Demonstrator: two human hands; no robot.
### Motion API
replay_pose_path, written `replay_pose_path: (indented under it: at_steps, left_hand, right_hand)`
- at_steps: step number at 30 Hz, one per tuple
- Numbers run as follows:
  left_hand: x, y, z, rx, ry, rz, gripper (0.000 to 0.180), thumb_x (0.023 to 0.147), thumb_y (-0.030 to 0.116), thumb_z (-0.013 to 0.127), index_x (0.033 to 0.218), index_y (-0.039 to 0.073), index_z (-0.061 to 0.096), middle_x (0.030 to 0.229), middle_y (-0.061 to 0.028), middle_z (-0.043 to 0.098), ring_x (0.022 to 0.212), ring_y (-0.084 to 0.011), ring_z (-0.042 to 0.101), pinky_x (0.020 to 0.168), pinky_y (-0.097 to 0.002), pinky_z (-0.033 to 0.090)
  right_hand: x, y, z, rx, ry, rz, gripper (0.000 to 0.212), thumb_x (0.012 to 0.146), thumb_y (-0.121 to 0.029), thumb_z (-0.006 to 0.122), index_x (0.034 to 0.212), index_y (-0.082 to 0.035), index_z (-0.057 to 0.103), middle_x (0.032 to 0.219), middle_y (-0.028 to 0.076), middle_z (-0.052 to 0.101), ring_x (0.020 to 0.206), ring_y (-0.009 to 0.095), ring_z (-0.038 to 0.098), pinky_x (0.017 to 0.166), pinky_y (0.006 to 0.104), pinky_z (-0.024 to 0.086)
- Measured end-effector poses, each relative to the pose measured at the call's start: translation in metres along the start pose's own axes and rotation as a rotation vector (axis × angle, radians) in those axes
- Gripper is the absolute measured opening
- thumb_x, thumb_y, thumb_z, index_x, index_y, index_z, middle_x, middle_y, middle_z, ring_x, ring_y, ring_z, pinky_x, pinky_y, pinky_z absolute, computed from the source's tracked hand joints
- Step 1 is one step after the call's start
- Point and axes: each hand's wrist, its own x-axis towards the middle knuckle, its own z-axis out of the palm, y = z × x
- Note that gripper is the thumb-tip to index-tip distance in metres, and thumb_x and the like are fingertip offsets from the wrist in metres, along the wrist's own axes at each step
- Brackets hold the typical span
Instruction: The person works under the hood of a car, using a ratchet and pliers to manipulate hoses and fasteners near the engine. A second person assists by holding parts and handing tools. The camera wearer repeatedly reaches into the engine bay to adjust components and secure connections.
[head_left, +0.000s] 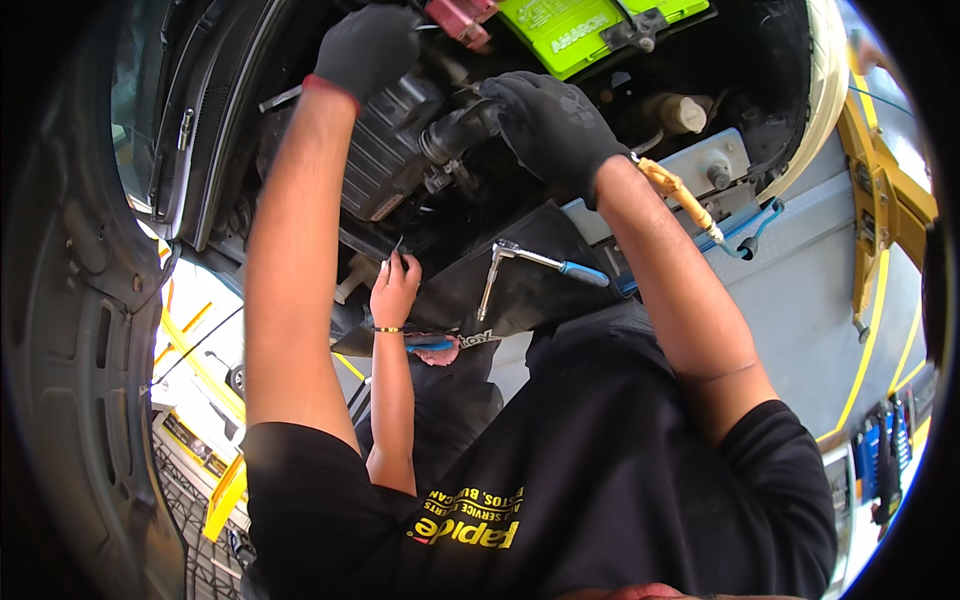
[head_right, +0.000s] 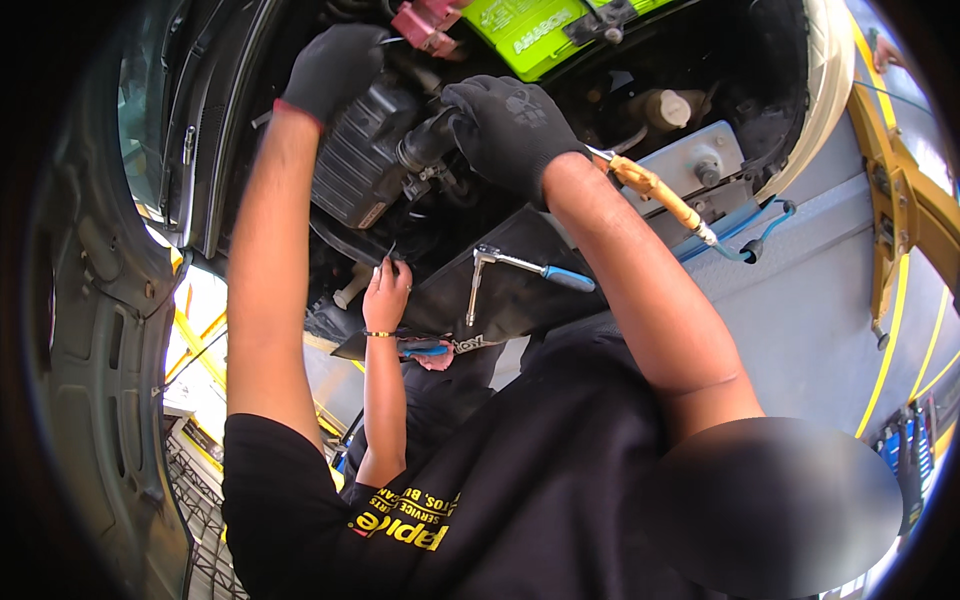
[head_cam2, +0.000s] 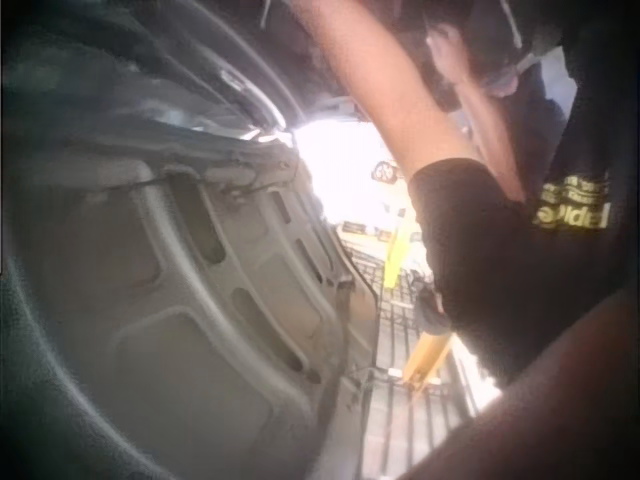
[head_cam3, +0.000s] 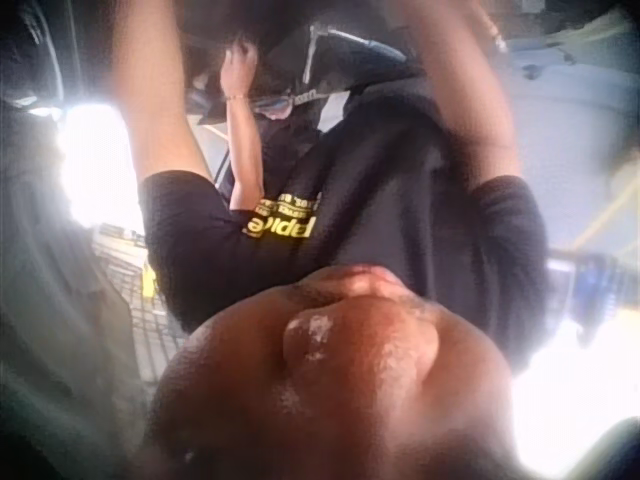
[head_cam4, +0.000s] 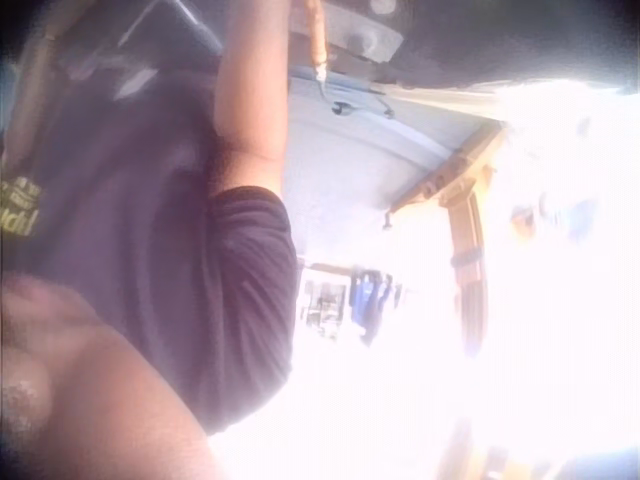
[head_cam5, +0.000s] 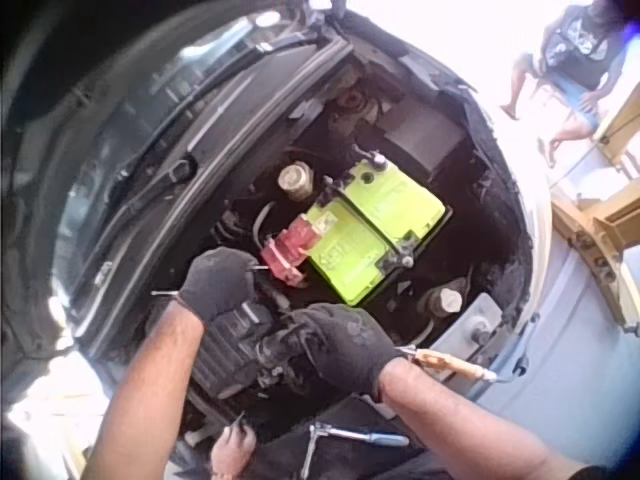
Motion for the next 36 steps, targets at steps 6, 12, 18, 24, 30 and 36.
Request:
replay_pose_path:
  at_steps: [6,12,18,24,30,36]
  left_hand:
    - [-0.167,0.070,0.001,-0.460,0.690,-0.382,0.029,0.104,0.014,0.054,0.123,0.001,0.071,0.115,-0.0195,0.075,0.104,-0.0313,0.074,0.088,-0.0402,0.056]
    - [-0.226,0.224,0.053,-0.904,0.511,-0.752,0.030,0.101,0.005,0.055,0.127,-0.002,0.067,0.118,-0.0182,0.074,0.107,-0.0337,0.073,0.095,-0.0395,0.055]
    - [-0.234,0.319,0.116,-0.933,0.638,-0.897,0.035,0.095,0.005,0.059,0.129,0.000,0.067,0.117,-0.0156,0.073,0.099,-0.0361,0.072,0.088,-0.0436,0.057]
    - [-0.210,0.348,0.167,-0.846,0.747,-0.943,0.044,0.085,0.010,0.063,0.129,0.007,0.068,0.091,-0.0110,0.068,0.075,-0.0327,0.066,0.066,-0.0435,0.050]
    - [-0.204,0.358,0.188,-0.745,0.827,-0.916,0.044,0.078,0.009,0.061,0.121,0.003,0.070,0.083,-0.0058,0.070,0.069,-0.0269,0.066,0.060,-0.0401,0.050]
    - [-0.203,0.359,0.190,-0.623,0.884,-0.938,0.042,0.079,0.010,0.058,0.118,0.005,0.073,0.077,-0.0036,0.067,0.066,-0.0248,0.064,0.060,-0.0393,0.048]
  right_hand:
    - [0.059,0.006,-0.062,0.050,0.231,-0.107,0.023,0.094,-0.026,0.068,0.112,-0.013,0.073,0.105,0.013,0.074,0.101,0.037,0.070,0.089,0.0467,0.055]
    - [0.221,0.001,-0.043,-0.193,-0.624,-0.199,0.022,0.084,-0.020,0.066,0.102,-0.011,0.074,0.095,0.014,0.076,0.091,0.034,0.072,0.083,0.0450,0.056]
    - [0.240,-0.017,0.035,-0.355,-0.921,-0.292,0.022,0.084,-0.020,0.066,0.102,-0.011,0.074,0.095,0.013,0.075,0.091,0.034,0.072,0.082,0.0445,0.056]
    - [0.228,-0.016,0.044,-0.424,-0.996,-0.327,0.022,0.085,-0.021,0.066,0.102,-0.011,0.074,0.095,0.013,0.075,0.091,0.033,0.072,0.082,0.0440,0.056]
    - [0.225,-0.011,0.035,-0.448,-1.009,-0.340,0.021,0.085,-0.021,0.066,0.102,-0.010,0.074,0.095,0.013,0.075,0.090,0.033,0.072,0.082,0.0436,0.056]
    - [0.228,-0.002,0.024,-0.427,-1.008,-0.390,0.021,0.085,-0.021,0.066,0.102,-0.010,0.074,0.095,0.012,0.075,0.090,0.032,0.071,0.082,0.0431,0.055]
